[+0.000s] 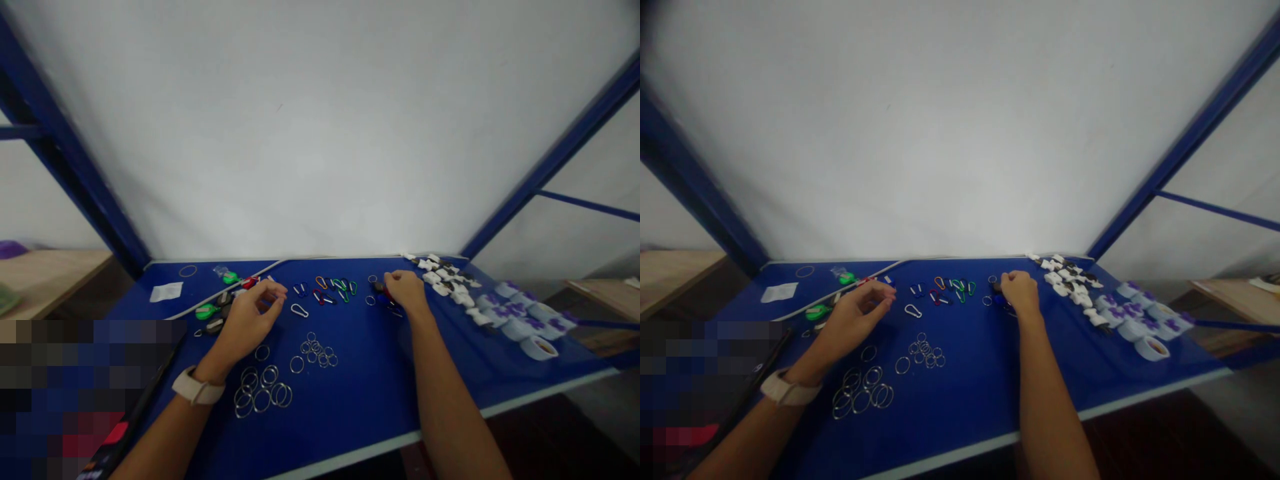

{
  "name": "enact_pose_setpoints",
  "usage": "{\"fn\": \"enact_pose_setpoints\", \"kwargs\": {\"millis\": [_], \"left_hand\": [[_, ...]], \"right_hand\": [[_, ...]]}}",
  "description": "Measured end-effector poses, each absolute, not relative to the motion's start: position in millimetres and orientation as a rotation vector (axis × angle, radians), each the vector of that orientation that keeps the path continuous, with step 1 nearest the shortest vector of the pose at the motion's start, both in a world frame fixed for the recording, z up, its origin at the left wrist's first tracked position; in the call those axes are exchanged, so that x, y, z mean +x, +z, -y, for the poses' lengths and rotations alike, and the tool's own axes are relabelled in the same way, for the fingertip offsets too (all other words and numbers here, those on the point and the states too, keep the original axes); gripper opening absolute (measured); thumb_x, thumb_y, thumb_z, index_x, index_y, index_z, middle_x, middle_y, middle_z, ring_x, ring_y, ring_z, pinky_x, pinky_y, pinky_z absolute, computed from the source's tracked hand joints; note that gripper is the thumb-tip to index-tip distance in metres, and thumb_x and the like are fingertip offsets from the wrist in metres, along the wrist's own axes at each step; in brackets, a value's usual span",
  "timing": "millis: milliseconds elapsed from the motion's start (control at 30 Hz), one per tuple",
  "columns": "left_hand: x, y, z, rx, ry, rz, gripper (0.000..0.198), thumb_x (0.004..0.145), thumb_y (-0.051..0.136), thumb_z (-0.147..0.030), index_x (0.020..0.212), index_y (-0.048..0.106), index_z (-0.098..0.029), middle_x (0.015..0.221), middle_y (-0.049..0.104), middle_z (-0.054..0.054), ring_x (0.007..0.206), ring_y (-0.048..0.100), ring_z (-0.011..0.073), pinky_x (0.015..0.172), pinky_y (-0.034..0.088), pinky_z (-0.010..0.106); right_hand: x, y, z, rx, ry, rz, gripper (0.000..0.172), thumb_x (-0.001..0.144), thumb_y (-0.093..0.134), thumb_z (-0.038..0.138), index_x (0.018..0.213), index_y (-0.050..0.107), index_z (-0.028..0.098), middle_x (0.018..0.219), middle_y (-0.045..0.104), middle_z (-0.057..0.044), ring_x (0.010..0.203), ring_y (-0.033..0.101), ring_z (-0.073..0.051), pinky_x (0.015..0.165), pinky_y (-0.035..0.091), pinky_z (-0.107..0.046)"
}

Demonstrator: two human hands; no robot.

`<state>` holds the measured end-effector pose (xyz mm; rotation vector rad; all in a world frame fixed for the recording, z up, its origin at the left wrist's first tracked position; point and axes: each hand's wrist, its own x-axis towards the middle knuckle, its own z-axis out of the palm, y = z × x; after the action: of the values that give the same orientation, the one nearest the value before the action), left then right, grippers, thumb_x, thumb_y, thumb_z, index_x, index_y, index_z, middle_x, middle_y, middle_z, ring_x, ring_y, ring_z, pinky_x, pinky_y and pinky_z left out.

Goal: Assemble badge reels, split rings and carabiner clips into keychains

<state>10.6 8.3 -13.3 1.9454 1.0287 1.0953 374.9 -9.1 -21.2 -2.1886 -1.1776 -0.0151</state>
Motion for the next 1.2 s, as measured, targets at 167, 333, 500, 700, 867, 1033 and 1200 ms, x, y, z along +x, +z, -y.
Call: {"fn": "enact_pose_setpoints", "kwargs": {"millis": [167,333,500,700,867,1033,1200], "left_hand": [[10.1,-12.5,-9.1,1.894,1.177,-1.064,0.015,0.086,0.060,-0.030,0.094,0.065,-0.018,0.093,0.070,0.005,0.077,0.065,0.0173,0.065,0.051,0.029],[9.0,-10.8,-9.5,1.886,1.224,-1.112,0.014,0.085,0.060,-0.029,0.093,0.064,-0.018,0.087,0.067,0.004,0.075,0.064,0.0165,0.063,0.050,0.027],[5.7,-9.4,-11.3,1.898,1.242,-1.169,0.012,0.083,0.058,-0.025,0.092,0.064,-0.018,0.082,0.067,0.003,0.069,0.062,0.0154,0.059,0.050,0.026],[1.5,-10.4,-14.6,1.944,1.205,-1.219,0.013,0.082,0.057,-0.023,0.092,0.064,-0.017,0.084,0.068,0.004,0.069,0.064,0.0163,0.061,0.053,0.028],[-0.4,-8.4,-14.5,1.982,1.174,-1.224,0.013,0.083,0.057,-0.023,0.093,0.064,-0.018,0.077,0.067,0.002,0.064,0.063,0.0156,0.058,0.051,0.027],[-2.2,-10.6,-15.2,2.068,1.168,-1.198,0.015,0.083,0.055,-0.019,0.095,0.064,-0.018,0.081,0.068,0.003,0.068,0.064,0.0158,0.063,0.052,0.028],[-3.6,-10.5,-15.4,2.182,1.100,-1.152,0.016,0.081,0.055,-0.015,0.094,0.064,-0.018,0.083,0.069,0.003,0.069,0.064,0.0164,0.067,0.052,0.030]], "right_hand": [[364.6,-14.8,11.8,-2.228,-0.086,1.239,0.030,0.083,0.053,0.036,0.076,0.076,0.018,0.077,0.073,-0.014,0.077,0.066,-0.028,0.070,0.043,-0.034],[330.1,-5.8,10.6,-1.953,-0.088,1.333,0.037,0.089,0.049,0.042,0.073,0.071,0.018,0.057,0.062,-0.003,0.058,0.057,-0.019,0.062,0.039,-0.029],[275.4,-13.4,8.3,-1.562,0.083,1.629,0.024,0.089,0.054,0.036,0.083,0.068,0.018,0.061,0.059,0.001,0.058,0.052,-0.015,0.061,0.040,-0.027],[226.7,-26.1,14.5,-1.404,0.269,2.050,0.011,0.091,0.058,0.023,0.083,0.066,0.019,0.065,0.059,0.002,0.065,0.053,-0.015,0.070,0.040,-0.029],[209.5,-32.4,19.4,-1.421,0.216,2.200,0.010,0.091,0.063,0.029,0.091,0.063,0.019,0.074,0.060,-0.001,0.077,0.055,-0.018,0.079,0.042,-0.033],[205.6,-35.3,21.1,-1.477,0.241,2.205,0.007,0.091,0.063,0.025,0.089,0.059,0.019,0.081,0.059,-0.003,0.082,0.055,-0.020,0.080,0.043,-0.033],[209.0,-36.7,20.1,-1.460,0.338,2.199,0.007,0.090,0.065,0.021,0.089,0.058,0.019,0.083,0.059,-0.003,0.084,0.056,-0.019,0.080,0.044,-0.033]]}}
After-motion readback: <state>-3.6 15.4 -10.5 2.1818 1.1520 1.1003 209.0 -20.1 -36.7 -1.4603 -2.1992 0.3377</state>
